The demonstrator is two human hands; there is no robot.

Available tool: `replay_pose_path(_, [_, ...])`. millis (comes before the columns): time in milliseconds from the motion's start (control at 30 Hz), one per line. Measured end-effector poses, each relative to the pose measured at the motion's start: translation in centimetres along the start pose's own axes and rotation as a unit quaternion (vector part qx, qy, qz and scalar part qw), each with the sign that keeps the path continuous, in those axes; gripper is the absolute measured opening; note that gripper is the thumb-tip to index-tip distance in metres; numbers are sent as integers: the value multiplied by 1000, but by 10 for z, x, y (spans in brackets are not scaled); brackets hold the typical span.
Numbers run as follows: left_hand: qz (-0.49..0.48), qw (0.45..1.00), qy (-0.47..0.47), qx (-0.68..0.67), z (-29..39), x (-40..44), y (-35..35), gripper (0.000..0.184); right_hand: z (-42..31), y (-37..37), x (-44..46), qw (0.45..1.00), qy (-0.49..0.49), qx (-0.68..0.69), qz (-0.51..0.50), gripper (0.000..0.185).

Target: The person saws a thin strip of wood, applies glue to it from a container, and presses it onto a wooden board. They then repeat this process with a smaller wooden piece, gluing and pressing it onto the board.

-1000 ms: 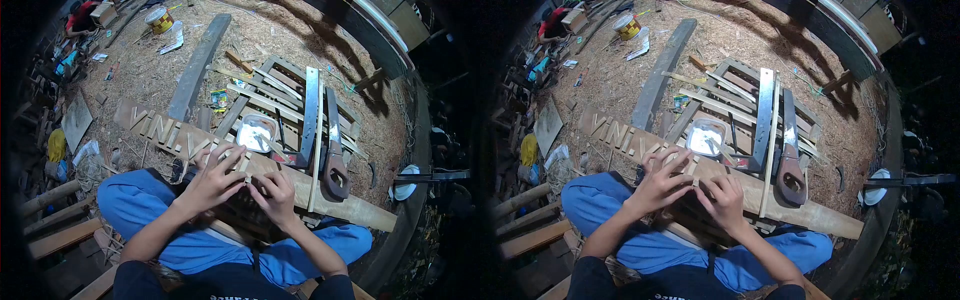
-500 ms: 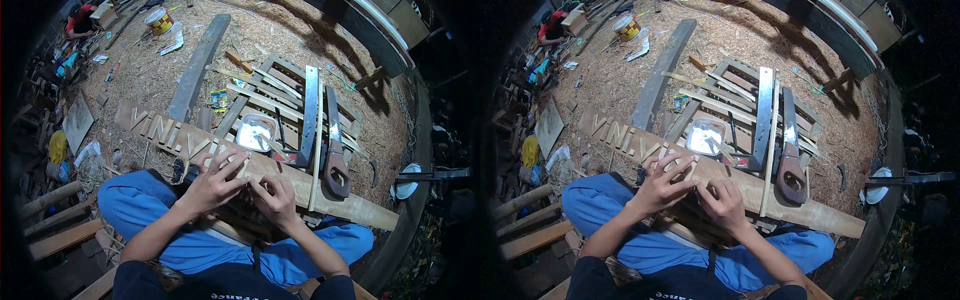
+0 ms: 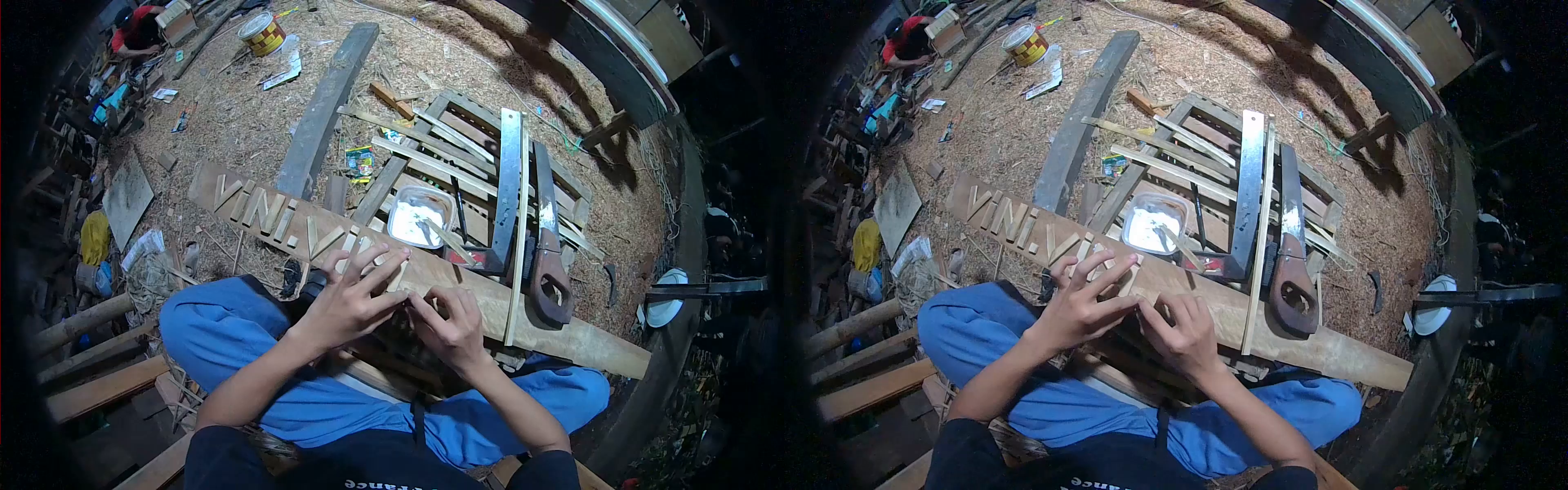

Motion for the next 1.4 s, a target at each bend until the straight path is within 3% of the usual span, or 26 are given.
replay_pose_path(1400, [-32,999,14,-36,-1,0,-1,35,-2,0,2,1000,-4,-18,-4,49])
Point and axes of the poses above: each hand's wrist, its own x-axis towards the middle knuckle, its own y-axis out of the back of the hand, z = x × y, the point moved 5 cm from there along x, towards the middle knuckle, and after that the axes turned 15 degrees about -z, right-handed, at the moved point
